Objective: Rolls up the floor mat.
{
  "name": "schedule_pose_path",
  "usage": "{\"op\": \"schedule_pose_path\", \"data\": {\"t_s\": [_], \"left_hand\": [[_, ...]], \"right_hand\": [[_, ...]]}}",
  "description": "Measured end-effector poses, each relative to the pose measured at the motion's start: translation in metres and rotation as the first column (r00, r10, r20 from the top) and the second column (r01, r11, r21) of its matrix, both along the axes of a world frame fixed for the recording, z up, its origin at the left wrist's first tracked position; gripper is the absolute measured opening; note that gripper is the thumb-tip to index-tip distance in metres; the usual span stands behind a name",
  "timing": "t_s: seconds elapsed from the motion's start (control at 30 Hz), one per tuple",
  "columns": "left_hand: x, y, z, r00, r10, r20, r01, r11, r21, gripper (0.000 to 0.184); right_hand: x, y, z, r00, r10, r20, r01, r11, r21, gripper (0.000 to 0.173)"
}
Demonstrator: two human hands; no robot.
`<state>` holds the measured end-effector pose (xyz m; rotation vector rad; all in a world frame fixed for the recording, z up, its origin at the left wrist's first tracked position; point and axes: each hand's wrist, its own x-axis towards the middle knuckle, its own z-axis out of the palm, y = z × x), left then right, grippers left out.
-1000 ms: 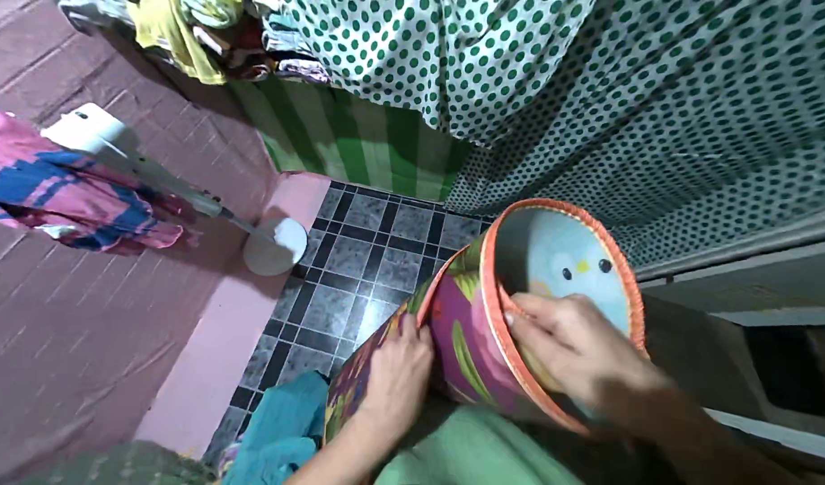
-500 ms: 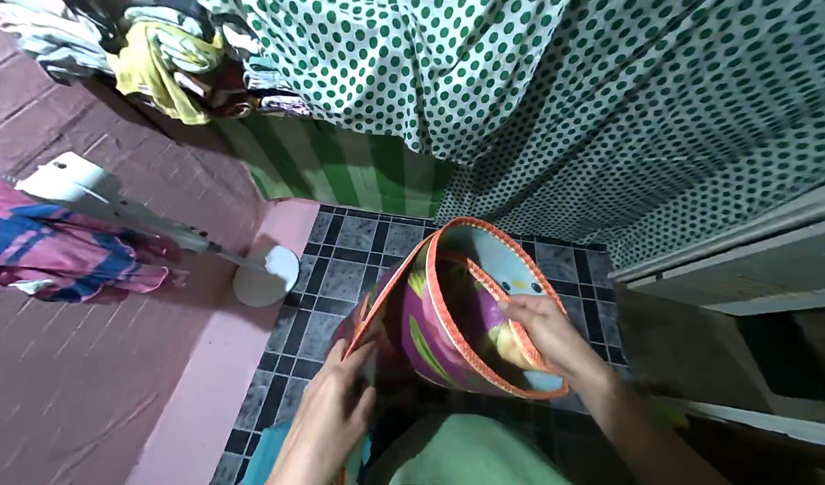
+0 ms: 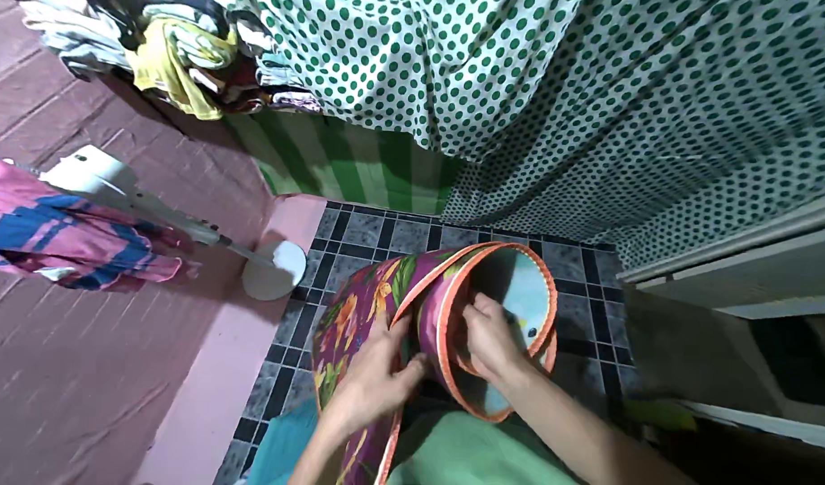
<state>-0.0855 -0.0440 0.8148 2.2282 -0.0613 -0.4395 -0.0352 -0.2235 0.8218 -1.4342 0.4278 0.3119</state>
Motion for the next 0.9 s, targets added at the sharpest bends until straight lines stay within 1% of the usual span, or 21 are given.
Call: {"op": "schedule_pose_path", "data": {"t_s": [0.03,0.07,0.13,0.2,0.27,0.3,0.33,0.37,0.4,0.43,0.47,0.5,0.53,0.57,0.6,0.63,0.67,0.7,0.8,0.87,0.9], "left_hand": [[-0.001,-0.001,0.011,1.0,0.019,0.022,-0.019,1.0,0.0,0.085],[0.0,-0.005,0.02,0.998,0.044,0.054,-0.046,0.998,0.042,0.098],[0.004,-0.014,0.019,0.994,0.05,0.095,-0.068,0.98,0.189,0.108],[0.01,-0.013,0.007,0.999,-0.002,-0.048,0.014,0.967,0.255,0.114],[0.013,-0.009,-0.006,0.983,-0.074,-0.165,0.108,0.972,0.208,0.115],[0.015,-0.007,-0.01,0.977,-0.109,-0.182,0.136,0.98,0.146,0.11],[0.017,-0.007,-0.012,0.976,-0.124,-0.178,0.136,0.989,0.058,0.101],[0.018,-0.008,-0.011,0.981,-0.105,-0.164,0.103,0.994,-0.024,0.087],[0.019,-0.012,-0.01,0.988,-0.05,-0.148,0.042,0.997,-0.058,0.07],[0.02,-0.019,-0.008,0.992,0.034,-0.121,-0.039,0.999,-0.038,0.054],[0.021,-0.027,-0.007,0.991,0.105,-0.081,-0.105,0.994,0.007,0.043],[0.022,-0.033,-0.006,0.988,0.152,-0.029,-0.15,0.987,0.053,0.036],[0.024,-0.037,-0.007,0.984,0.174,0.026,-0.176,0.981,0.086,0.033],[0.025,-0.039,-0.007,0.981,0.178,0.083,-0.186,0.978,0.1,0.034],[0.026,-0.04,-0.007,0.977,0.167,0.129,-0.181,0.978,0.107,0.036],[0.027,-0.043,-0.005,0.976,0.149,0.161,-0.169,0.978,0.119,0.037],[0.027,-0.047,-0.003,0.976,0.125,0.177,-0.151,0.979,0.14,0.037],[0.025,-0.053,-0.001,0.979,0.1,0.178,-0.13,0.978,0.165,0.035],[0.022,-0.071,-0.002,0.982,0.038,0.184,-0.082,0.968,0.237,0.035],[0.022,-0.074,-0.004,0.982,0.018,0.187,-0.066,0.966,0.252,0.033],[0.021,-0.075,-0.005,0.984,0.013,0.178,-0.06,0.964,0.26,0.031]], "right_hand": [[-0.002,0.006,-0.001,0.996,-0.013,-0.083,0.015,1.0,0.017,0.026],[-0.003,0.01,-0.001,0.987,-0.013,-0.161,0.021,0.998,0.051,0.028],[-0.002,0.011,0.002,0.976,-0.008,-0.216,0.048,0.983,0.179,0.03],[-0.004,0.009,0.008,0.97,-0.005,-0.245,0.073,0.96,0.269,0.029],[-0.012,0.005,0.005,0.964,-0.006,-0.266,0.089,0.949,0.303,0.035],[-0.016,0.003,0.002,0.968,-0.012,-0.252,0.093,0.946,0.31,0.04],[-0.018,0.001,0.0,0.975,-0.022,-0.22,0.092,0.946,0.311,0.043],[-0.021,0.0,-0.001,0.984,-0.022,-0.175,0.077,0.947,0.313,0.043],[-0.022,-0.003,-0.002,0.992,0.003,-0.122,0.035,0.951,0.308,0.043],[-0.022,-0.006,-0.001,0.996,0.067,-0.054,-0.05,0.963,0.265,0.039],[-0.022,-0.011,0.0,0.984,0.177,0.036,-0.18,0.97,0.165,0.035],[-0.022,-0.018,0.004,0.931,0.339,0.138,-0.34,0.94,-0.012,0.038],[-0.023,-0.027,0.009,0.831,0.5,0.243,-0.437,0.858,-0.269,0.041],[-0.024,-0.034,0.014,0.709,0.611,0.351,-0.374,0.749,-0.547,0.041],[-0.023,-0.042,0.015,0.58,0.686,0.439,-0.174,0.631,-0.756,0.043],[-0.018,-0.05,0.015,0.479,0.748,0.459,0.022,0.513,-0.858,0.045],[-0.01,-0.058,0.016,0.42,0.801,0.426,0.149,0.402,-0.904,0.046],[-0.003,-0.064,0.018,0.401,0.843,0.358,0.207,0.297,-0.932,0.045],[0.015,-0.072,0.03,0.429,0.893,0.133,0.237,0.031,-0.971,0.036],[0.026,-0.08,0.028,0.444,0.896,0.016,0.27,-0.116,-0.956,0.031],[0.029,-0.085,0.025,0.442,0.896,-0.043,0.248,-0.167,-0.954,0.028]]}}
